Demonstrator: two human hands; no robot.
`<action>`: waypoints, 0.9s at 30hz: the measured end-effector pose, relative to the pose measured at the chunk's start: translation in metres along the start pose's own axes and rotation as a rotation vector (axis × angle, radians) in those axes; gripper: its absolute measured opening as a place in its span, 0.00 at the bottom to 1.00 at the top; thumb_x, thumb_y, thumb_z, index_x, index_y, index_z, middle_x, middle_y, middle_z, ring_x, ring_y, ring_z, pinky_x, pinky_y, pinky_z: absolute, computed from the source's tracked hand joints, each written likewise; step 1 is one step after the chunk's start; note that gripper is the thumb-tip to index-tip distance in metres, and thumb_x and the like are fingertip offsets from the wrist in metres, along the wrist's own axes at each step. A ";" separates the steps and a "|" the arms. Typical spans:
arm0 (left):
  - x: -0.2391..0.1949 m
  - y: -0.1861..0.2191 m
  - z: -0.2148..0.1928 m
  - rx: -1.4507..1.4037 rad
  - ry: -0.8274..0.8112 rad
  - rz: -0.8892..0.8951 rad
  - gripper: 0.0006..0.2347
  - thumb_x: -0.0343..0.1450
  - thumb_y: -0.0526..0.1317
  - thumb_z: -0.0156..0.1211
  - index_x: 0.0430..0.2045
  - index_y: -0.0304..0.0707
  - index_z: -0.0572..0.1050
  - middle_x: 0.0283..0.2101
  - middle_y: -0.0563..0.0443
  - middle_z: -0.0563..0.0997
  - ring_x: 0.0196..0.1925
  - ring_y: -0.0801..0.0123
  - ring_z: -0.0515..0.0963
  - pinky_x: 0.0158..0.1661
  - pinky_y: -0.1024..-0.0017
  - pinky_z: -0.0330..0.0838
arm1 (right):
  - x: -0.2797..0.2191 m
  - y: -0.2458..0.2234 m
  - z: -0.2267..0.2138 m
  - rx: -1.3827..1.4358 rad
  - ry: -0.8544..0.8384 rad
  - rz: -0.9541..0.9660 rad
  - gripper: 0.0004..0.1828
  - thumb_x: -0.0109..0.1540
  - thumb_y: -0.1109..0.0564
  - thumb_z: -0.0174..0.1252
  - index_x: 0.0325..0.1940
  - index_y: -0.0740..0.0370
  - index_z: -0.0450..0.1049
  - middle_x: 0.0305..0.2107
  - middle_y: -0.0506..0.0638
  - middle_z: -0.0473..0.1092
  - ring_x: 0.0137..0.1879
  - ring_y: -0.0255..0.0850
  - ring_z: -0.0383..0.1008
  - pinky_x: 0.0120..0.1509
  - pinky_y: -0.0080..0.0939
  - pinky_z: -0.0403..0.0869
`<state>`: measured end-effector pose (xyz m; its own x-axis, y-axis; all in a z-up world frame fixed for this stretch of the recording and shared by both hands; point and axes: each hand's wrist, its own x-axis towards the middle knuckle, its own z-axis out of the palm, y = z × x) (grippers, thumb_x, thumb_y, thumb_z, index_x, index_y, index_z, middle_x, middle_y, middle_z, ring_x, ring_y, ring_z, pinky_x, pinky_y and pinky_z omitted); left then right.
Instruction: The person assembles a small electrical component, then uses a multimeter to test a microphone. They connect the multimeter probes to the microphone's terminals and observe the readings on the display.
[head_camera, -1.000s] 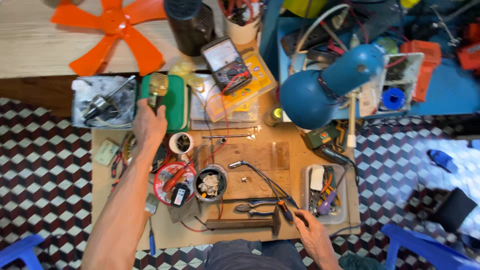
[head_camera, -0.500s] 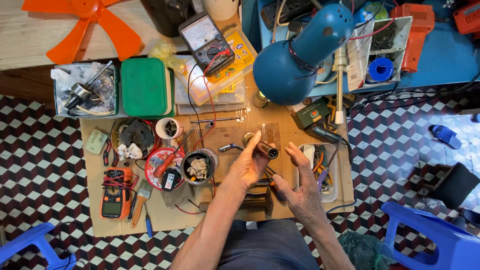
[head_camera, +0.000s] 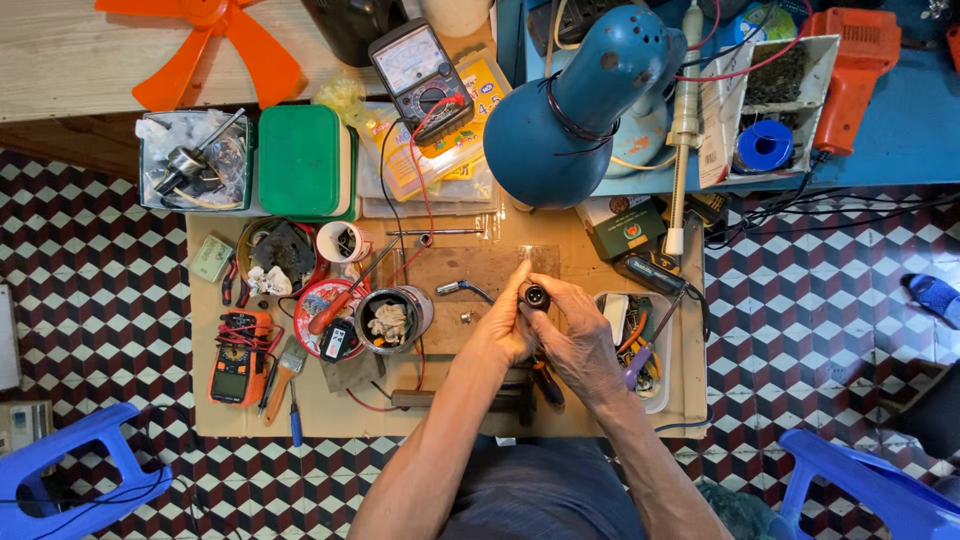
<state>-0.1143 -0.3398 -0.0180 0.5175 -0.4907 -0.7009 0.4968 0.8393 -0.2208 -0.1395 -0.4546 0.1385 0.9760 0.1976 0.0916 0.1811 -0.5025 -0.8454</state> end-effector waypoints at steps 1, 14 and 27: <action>0.004 0.000 0.002 0.000 -0.004 0.001 0.13 0.69 0.49 0.72 0.28 0.42 0.75 0.27 0.54 0.81 0.27 0.73 0.82 0.28 0.77 0.81 | 0.001 0.001 -0.002 0.006 0.001 -0.002 0.21 0.63 0.59 0.62 0.61 0.62 0.72 0.49 0.57 0.76 0.57 0.49 0.77 0.62 0.46 0.73; -0.018 0.007 -0.003 0.469 0.192 0.314 0.20 0.71 0.54 0.63 0.48 0.38 0.75 0.23 0.56 0.71 0.19 0.76 0.67 0.19 0.78 0.59 | -0.025 0.019 -0.040 -0.041 -0.174 -0.013 0.22 0.60 0.58 0.63 0.58 0.62 0.74 0.64 0.64 0.66 0.66 0.55 0.69 0.65 0.49 0.70; -0.005 0.023 -0.038 0.836 0.356 0.198 0.31 0.69 0.63 0.50 0.54 0.34 0.72 0.18 0.51 0.65 0.12 0.67 0.61 0.15 0.67 0.52 | 0.032 0.081 -0.176 0.182 0.576 0.407 0.30 0.66 0.54 0.57 0.70 0.67 0.63 0.59 0.58 0.72 0.57 0.38 0.75 0.61 0.35 0.70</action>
<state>-0.1315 -0.3088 -0.0451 0.4708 -0.1392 -0.8712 0.8344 0.3911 0.3885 -0.0723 -0.6370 0.1654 0.8796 -0.4749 -0.0283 -0.1836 -0.2841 -0.9411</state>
